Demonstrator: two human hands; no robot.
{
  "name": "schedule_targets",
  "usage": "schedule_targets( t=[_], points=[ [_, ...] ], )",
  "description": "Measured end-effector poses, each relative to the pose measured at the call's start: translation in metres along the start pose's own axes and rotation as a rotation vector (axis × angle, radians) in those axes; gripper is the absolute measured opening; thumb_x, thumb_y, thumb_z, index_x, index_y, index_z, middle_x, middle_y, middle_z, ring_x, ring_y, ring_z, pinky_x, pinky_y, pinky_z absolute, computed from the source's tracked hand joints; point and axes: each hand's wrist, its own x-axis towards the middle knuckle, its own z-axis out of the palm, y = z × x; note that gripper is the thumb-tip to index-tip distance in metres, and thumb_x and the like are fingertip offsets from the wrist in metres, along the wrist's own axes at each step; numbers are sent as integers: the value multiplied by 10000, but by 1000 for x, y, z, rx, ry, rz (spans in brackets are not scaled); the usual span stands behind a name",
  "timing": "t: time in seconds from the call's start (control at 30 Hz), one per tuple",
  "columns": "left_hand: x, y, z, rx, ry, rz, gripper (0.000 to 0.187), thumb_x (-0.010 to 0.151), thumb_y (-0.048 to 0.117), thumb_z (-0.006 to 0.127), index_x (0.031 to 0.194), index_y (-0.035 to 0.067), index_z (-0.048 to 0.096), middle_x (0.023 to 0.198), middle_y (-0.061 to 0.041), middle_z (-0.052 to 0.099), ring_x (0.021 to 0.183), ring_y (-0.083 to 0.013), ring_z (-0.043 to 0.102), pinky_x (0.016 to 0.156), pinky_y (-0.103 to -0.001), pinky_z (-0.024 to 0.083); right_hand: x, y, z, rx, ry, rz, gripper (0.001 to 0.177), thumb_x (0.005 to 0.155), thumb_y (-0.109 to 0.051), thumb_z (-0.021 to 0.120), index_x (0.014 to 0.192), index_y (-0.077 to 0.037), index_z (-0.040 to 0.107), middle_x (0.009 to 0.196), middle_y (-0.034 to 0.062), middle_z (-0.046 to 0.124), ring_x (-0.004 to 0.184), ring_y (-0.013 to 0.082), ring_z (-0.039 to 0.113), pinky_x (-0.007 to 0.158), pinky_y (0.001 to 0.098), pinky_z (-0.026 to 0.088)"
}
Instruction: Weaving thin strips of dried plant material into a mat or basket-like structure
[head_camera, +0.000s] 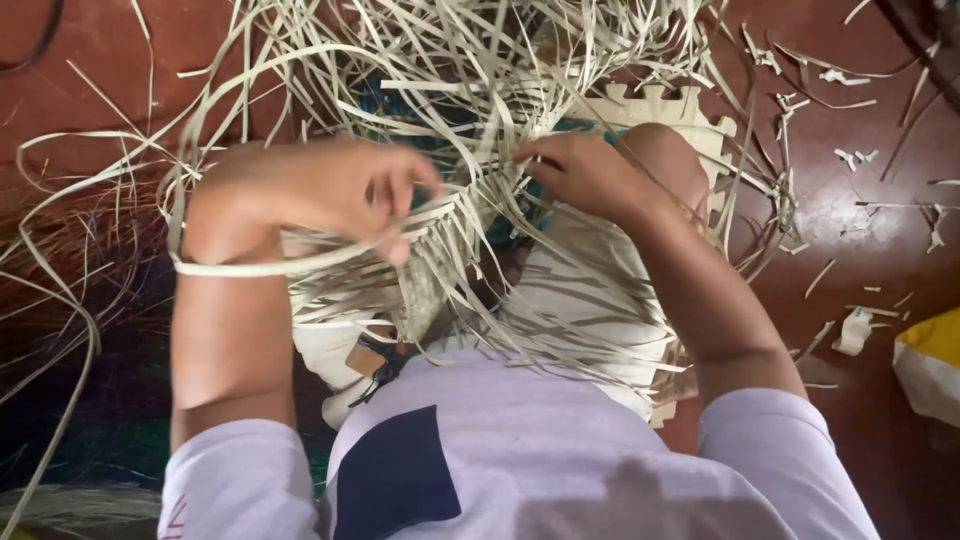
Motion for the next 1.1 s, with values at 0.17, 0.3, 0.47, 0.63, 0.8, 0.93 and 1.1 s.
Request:
schedule_targets(
  t=[0.17,0.3,0.47,0.63,0.8,0.93,1.1],
  points=[
    [2,-50,20,-198,-395,710,1154,698,858,526,1379,-73,486,1198,-208,722,1092,-274,723,775,-311,656,33,5,12,49,13,50,249,974,-223,604,1121,-115,773,956,21,778,657,183,640,667,352,515],
    [20,-76,23,-1347,234,1010,680,888,684,498,1288,141,584,1229,-107,658,1090,-248,701,905,-396,633,36,6,9,67,-15,-25,227,934,-205,591,1063,-83,731,947,24,752,750,205,647,713,349,494],
    [60,-43,39,-1108,751,480,606,986,87,566,1510,-1,275,1072,-115,594,883,-161,616,691,-237,526,43,12,10,110,-84,5,218,940,-246,629,1025,-56,691,909,55,713,759,208,631,720,344,486],
    [80,-37,48,-984,426,579,690,968,356,672,1528,37,427,865,-22,638,724,-85,585,597,-181,441,43,15,11,208,-55,-3,205,887,-228,668,1025,-95,743,885,7,730,736,141,631,684,285,486],
    [89,-45,42,-124,620,278,197,998,221,619,1061,85,747,843,-66,704,758,-224,642,675,-357,501,33,0,4,185,-101,35,225,947,-172,543,1013,-73,735,871,80,737,792,263,685,726,384,527],
    [135,-70,42,77,333,87,301,941,271,608,979,27,778,833,-200,730,856,-382,708,778,-470,537,36,-2,10,73,-88,20,260,951,-87,491,1014,-81,743,799,152,724,749,413,699,706,530,576],
    [177,-83,48,184,310,38,316,879,289,638,1013,48,793,874,-192,748,918,-401,721,811,-498,549,38,7,15,-16,-65,5,259,915,-83,557,1049,-152,768,861,107,758,781,395,718,704,522,591]
  ],
)
